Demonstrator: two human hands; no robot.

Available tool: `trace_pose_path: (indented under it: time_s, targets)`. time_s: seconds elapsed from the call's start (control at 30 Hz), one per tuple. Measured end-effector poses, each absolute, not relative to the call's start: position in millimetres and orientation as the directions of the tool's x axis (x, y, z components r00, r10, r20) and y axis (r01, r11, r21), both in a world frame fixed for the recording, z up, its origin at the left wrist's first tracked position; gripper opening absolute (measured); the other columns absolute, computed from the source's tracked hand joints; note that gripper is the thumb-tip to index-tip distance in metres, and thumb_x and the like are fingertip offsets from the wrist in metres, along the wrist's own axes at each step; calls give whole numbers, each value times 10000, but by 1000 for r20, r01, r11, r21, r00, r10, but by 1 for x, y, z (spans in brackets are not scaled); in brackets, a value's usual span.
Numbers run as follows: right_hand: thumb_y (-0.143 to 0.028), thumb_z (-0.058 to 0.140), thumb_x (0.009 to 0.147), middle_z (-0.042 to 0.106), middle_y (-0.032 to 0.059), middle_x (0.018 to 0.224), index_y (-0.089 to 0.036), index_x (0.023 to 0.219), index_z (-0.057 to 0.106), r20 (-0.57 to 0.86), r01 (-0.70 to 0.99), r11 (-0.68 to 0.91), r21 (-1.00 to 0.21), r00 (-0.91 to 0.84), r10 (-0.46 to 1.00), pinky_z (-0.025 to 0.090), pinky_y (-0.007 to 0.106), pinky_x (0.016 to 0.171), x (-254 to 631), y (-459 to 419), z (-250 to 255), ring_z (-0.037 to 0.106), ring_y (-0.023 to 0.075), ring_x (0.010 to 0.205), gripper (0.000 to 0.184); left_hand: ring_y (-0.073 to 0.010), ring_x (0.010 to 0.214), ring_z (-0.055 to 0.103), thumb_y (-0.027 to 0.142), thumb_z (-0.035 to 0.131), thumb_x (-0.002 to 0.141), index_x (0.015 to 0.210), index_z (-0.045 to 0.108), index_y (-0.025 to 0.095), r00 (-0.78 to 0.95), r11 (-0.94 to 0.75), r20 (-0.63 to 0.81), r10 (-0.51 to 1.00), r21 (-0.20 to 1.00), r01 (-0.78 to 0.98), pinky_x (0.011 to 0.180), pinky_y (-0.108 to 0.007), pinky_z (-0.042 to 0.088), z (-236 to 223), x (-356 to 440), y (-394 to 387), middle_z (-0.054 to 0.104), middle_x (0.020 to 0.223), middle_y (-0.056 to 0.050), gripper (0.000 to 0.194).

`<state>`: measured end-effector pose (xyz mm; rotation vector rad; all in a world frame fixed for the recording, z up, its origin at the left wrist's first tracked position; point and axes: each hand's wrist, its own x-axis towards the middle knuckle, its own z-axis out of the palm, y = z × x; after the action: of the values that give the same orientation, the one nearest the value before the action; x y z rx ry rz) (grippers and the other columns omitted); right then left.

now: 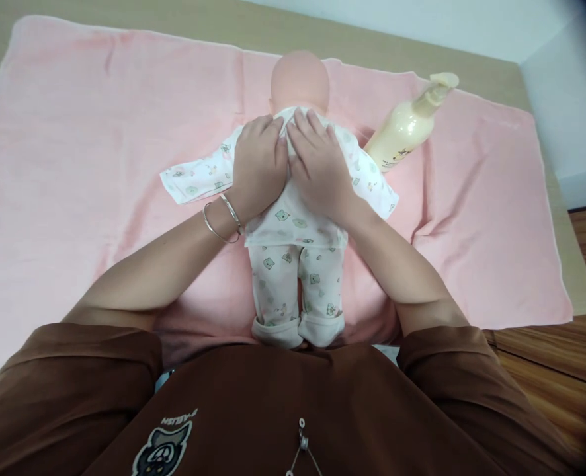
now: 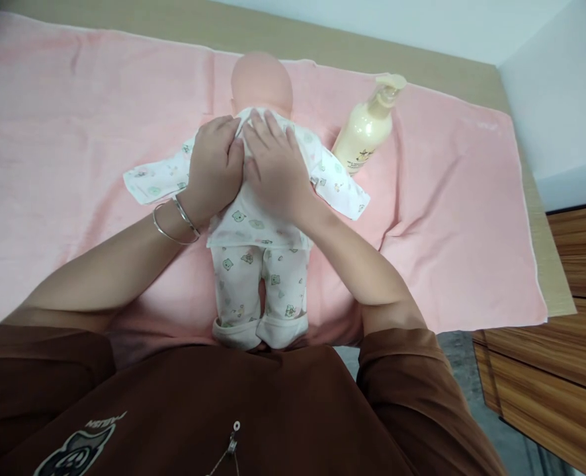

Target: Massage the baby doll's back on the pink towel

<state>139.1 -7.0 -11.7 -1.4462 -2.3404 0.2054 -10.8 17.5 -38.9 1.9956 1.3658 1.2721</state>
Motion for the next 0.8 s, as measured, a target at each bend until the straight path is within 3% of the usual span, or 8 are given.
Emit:
trace_pose_path:
  time_s: [0.13,0.27,0.4,0.5,0.6,0.63,0.73,0.8]
  targets:
    - [-348,320,1104,251,15,1720,-158,1614,305,185,885,276,-376,-220,958,176,519,1321,155,15,-7,181,262,1596,544,-365,1351,455,324,416,982,1327,608,234,230,-503,497,836,528,684,1195,-552,334,-24,-3,-10,581,1389,-120,405]
    - [-222,339,1110,347,205,1657,-17,1592,341,207,952,256,-166,-220,953,311,525,1268,138,-21,10,317,363,1548,524,-345,1380,455,253,371,976,1293,603,249,257,-515,493,831,510,688,1224,-504,338,-18,1,-11,581,1391,-114,392]
    - [-158,403,1071,341,210,1659,-13,1580,378,217,953,303,-13,-293,931,275,490,1297,117,-55,17,291,385,1558,530,-313,1193,564,163,389,934,1237,604,191,176,-399,422,890,529,749,1122,-498,438,-21,-4,14,653,1241,-138,373]
    - [-156,412,1048,370,178,1652,-12,1563,407,221,931,354,-92,-328,919,242,470,1317,122,-45,15,286,357,1563,535,-342,1180,563,198,370,968,1271,595,175,182,-370,389,903,492,788,1093,-533,442,-21,-6,15,645,1215,-165,378]
    - [-109,352,1038,368,143,1660,-26,1576,362,176,929,302,-213,-267,947,247,512,1305,142,-14,12,301,310,1559,545,-402,1370,459,282,393,984,1385,538,139,275,-459,418,866,444,770,1194,-563,347,-18,-4,-7,548,1399,-207,449]
    - [-190,327,1077,342,119,1677,-54,1592,334,166,924,291,-248,-256,952,231,508,1309,149,-4,11,275,287,1570,533,-408,1430,405,297,429,971,1404,523,133,297,-484,428,854,444,754,1236,-555,304,-17,-3,-15,506,1462,-205,473]
    - [-380,289,1112,317,53,1695,-135,1611,293,135,917,249,-312,-217,967,205,512,1308,158,3,10,225,263,1581,557,-346,1457,411,249,464,942,1346,555,191,309,-532,471,826,471,704,1267,-482,308,-14,-3,-22,518,1480,-150,418]
    - [-384,306,1104,328,113,1684,-76,1609,296,134,932,257,-257,-229,964,224,529,1297,153,-10,12,247,308,1572,591,-318,1340,533,179,441,922,1236,596,229,266,-516,489,831,494,700,1199,-474,411,-14,-5,-13,615,1343,-132,354]
